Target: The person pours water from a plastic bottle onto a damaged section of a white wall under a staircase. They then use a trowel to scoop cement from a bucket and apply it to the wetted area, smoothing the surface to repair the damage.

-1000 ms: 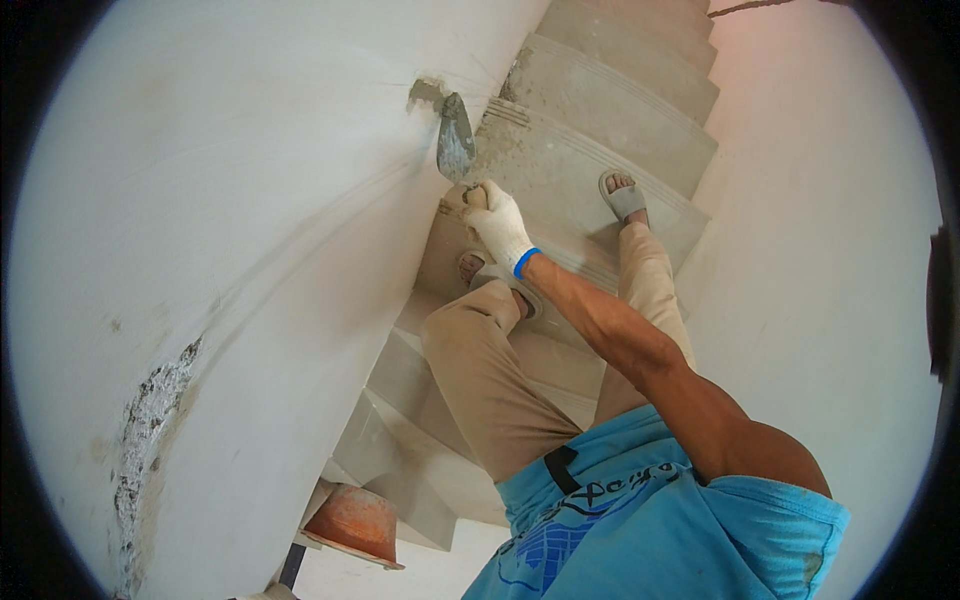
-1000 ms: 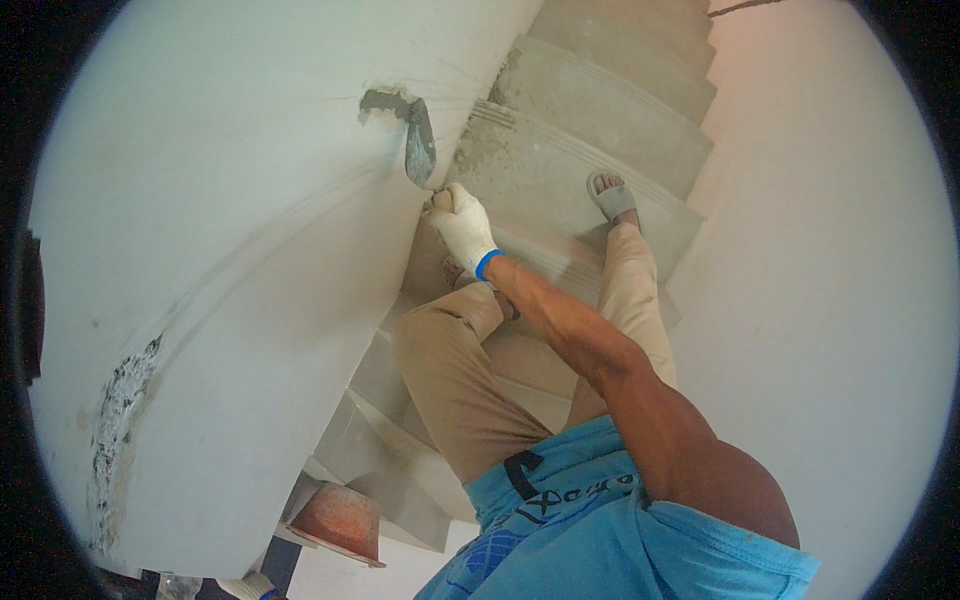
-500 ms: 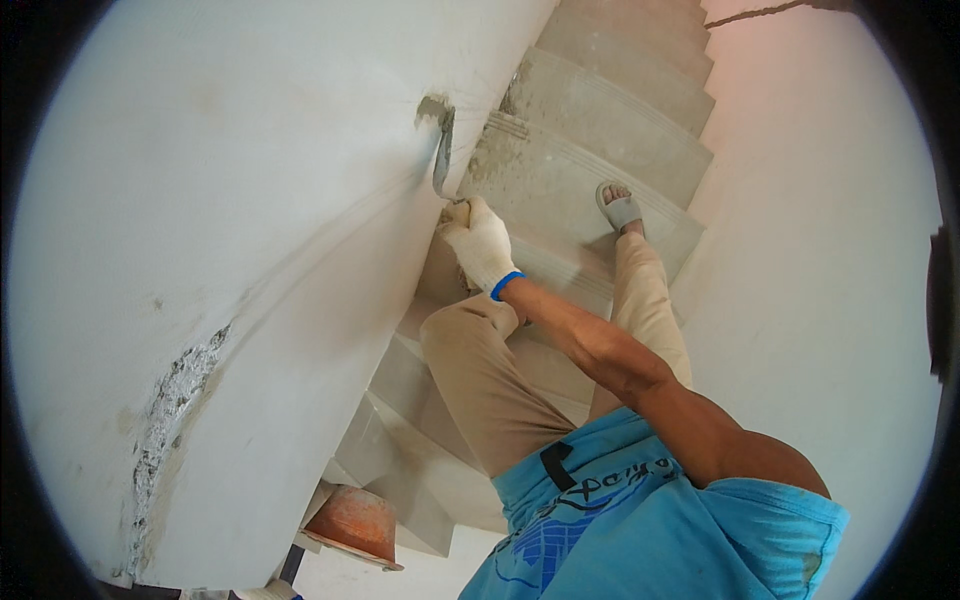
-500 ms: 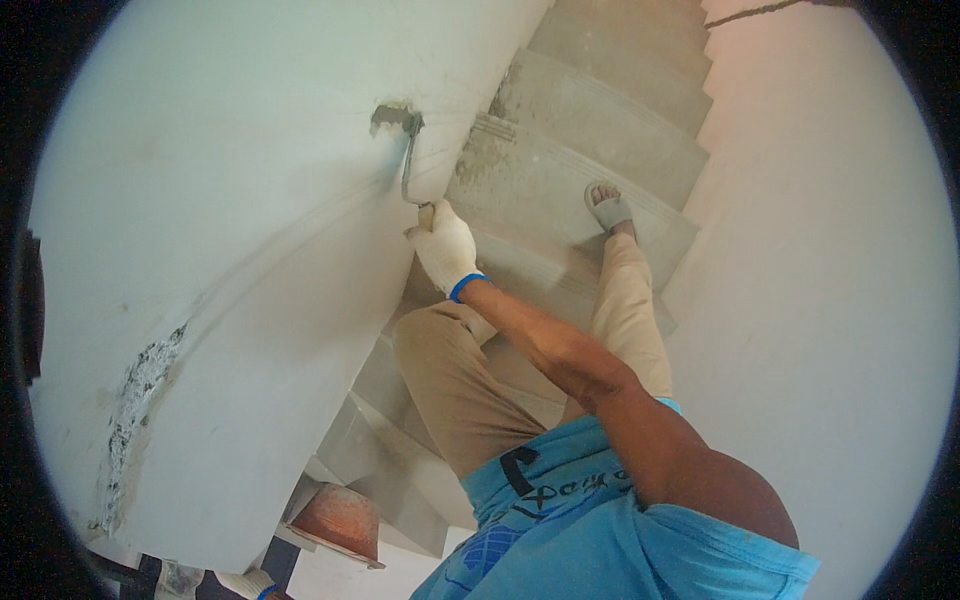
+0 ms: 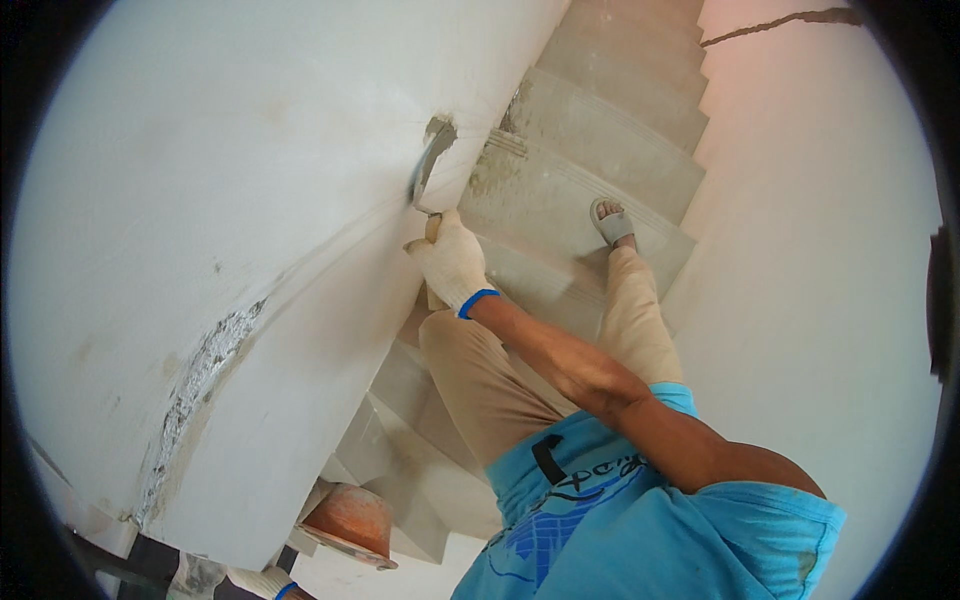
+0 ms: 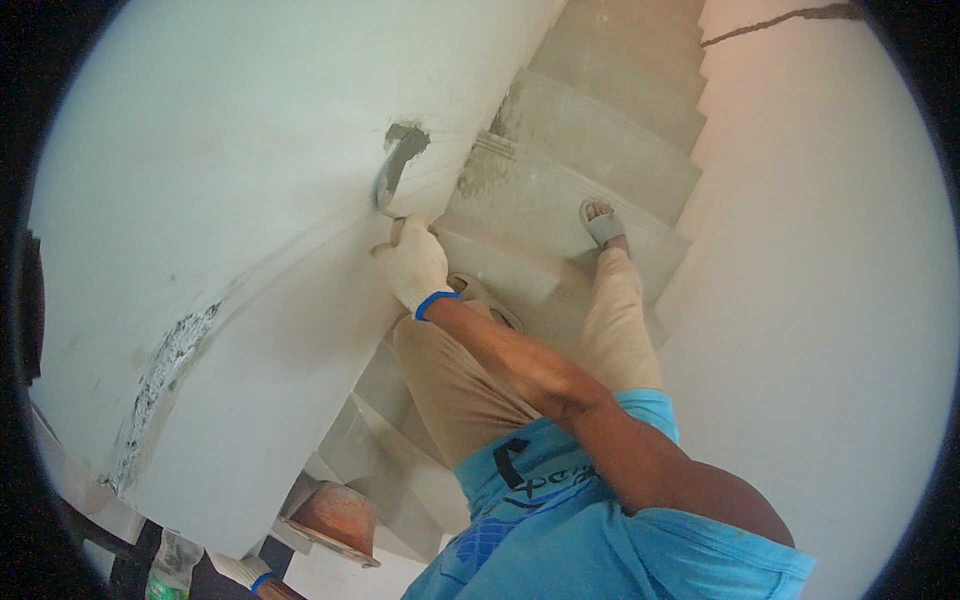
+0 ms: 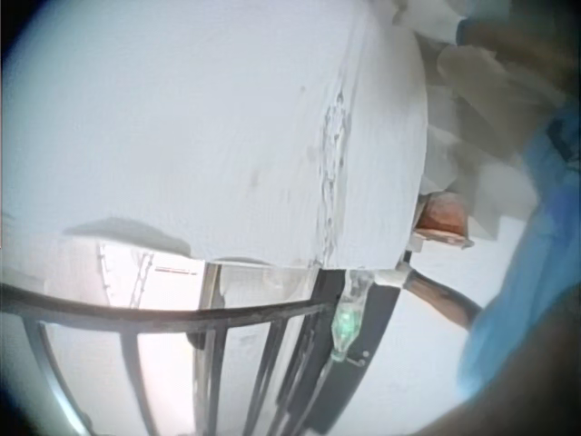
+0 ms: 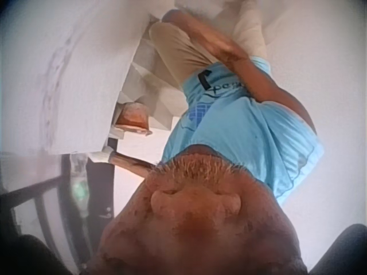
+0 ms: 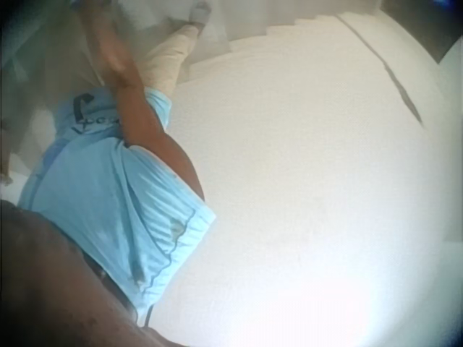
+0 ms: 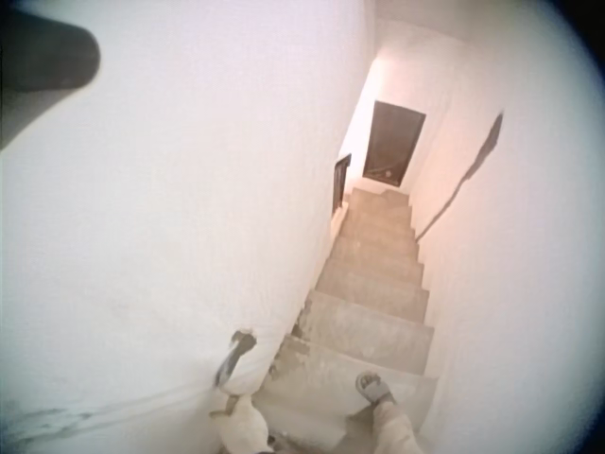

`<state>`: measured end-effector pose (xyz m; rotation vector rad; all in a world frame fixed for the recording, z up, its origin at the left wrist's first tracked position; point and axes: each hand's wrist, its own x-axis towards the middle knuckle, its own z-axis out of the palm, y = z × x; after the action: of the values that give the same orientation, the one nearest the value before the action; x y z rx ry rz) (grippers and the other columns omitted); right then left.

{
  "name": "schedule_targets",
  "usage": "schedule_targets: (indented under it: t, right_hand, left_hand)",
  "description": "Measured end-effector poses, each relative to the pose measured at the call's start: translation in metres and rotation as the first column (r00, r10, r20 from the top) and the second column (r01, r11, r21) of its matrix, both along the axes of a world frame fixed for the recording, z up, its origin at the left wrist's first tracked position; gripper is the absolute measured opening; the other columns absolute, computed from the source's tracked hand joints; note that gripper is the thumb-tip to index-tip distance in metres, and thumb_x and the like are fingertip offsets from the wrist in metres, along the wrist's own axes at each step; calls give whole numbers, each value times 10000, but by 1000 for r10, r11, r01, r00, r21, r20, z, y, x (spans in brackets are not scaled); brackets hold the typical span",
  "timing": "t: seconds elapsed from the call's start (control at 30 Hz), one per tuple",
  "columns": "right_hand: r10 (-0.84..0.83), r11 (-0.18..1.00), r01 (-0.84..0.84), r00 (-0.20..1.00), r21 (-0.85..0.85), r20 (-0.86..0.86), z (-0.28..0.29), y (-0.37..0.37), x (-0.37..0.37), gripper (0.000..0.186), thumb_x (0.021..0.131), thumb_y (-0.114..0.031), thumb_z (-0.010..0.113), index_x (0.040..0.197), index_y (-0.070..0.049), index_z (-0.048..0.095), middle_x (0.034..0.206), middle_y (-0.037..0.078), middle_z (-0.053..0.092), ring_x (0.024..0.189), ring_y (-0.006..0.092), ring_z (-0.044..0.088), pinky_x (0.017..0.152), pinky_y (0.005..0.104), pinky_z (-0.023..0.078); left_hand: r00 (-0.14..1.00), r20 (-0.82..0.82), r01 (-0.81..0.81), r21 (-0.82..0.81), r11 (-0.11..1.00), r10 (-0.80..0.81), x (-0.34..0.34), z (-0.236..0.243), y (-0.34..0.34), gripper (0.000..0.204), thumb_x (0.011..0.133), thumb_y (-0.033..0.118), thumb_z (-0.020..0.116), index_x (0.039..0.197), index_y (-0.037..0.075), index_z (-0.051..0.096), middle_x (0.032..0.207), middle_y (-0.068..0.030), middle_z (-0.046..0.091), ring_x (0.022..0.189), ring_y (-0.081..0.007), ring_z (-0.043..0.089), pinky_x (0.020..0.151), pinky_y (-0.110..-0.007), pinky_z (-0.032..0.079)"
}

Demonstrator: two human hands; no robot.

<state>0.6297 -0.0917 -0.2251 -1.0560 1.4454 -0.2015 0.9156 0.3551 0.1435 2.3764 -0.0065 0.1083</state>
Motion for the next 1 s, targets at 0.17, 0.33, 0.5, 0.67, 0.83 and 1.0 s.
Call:
schedule_targets:
  t: [0.17,0.33,0.5,0.67,0.83,1.0]
  right_hand:
    - [22,1000,-22,999,2,40,23,10,-10,480,847,-265,770,1131,53,550,972,305,698,995,475,683,881,510,526]
    - [-29,999,31,991,-18,129,7,32,-43,454,861,-253,758,1150,26,548,963,296,697,998,501,672,874,536,514]
    - [-122,980,98,983,172,134,-46,26,-51,422,868,-229,742,1147,22,550,890,244,702,803,399,721,713,488,561]
    - [-232,968,207,954,141,191,-98,25,-38,364,864,-193,735,1085,22,542,832,187,679,660,313,704,573,433,561]
    - [-276,956,238,928,172,250,-110,14,-29,243,894,-107,714,1044,-7,551,760,70,604,573,166,606,469,352,505]
    - [-318,945,278,908,174,274,-110,11,-21,244,899,-106,707,1060,-14,549,772,65,595,586,162,599,476,346,505]
  left_hand:
    - [990,27,-136,-26,990,136,-31,-7,-52,554,1035,362,549,1434,-22,568,1373,-179,634,1180,-320,658,989,-461,567]
    - [995,80,-67,50,996,63,-22,-7,-28,534,1055,348,506,1435,-23,567,1377,-178,635,1195,-328,653,1019,-472,555]
    - [987,47,-150,-36,988,152,-34,-6,-53,531,1061,347,495,1444,-15,557,1401,-181,622,1208,-329,649,1017,-482,555]
    - [994,42,-99,45,994,97,-22,-1,-31,530,1057,367,504,1433,-3,562,1392,-175,628,1199,-336,657,980,-491,569]
    - [999,2,-51,-12,999,51,3,10,11,529,1055,367,515,1427,-6,560,1379,-166,635,1191,-329,653,972,-486,568]
    - [999,-10,33,-6,999,-34,33,16,47,527,1055,366,513,1423,-9,561,1379,-164,635,1192,-324,650,979,-486,562]
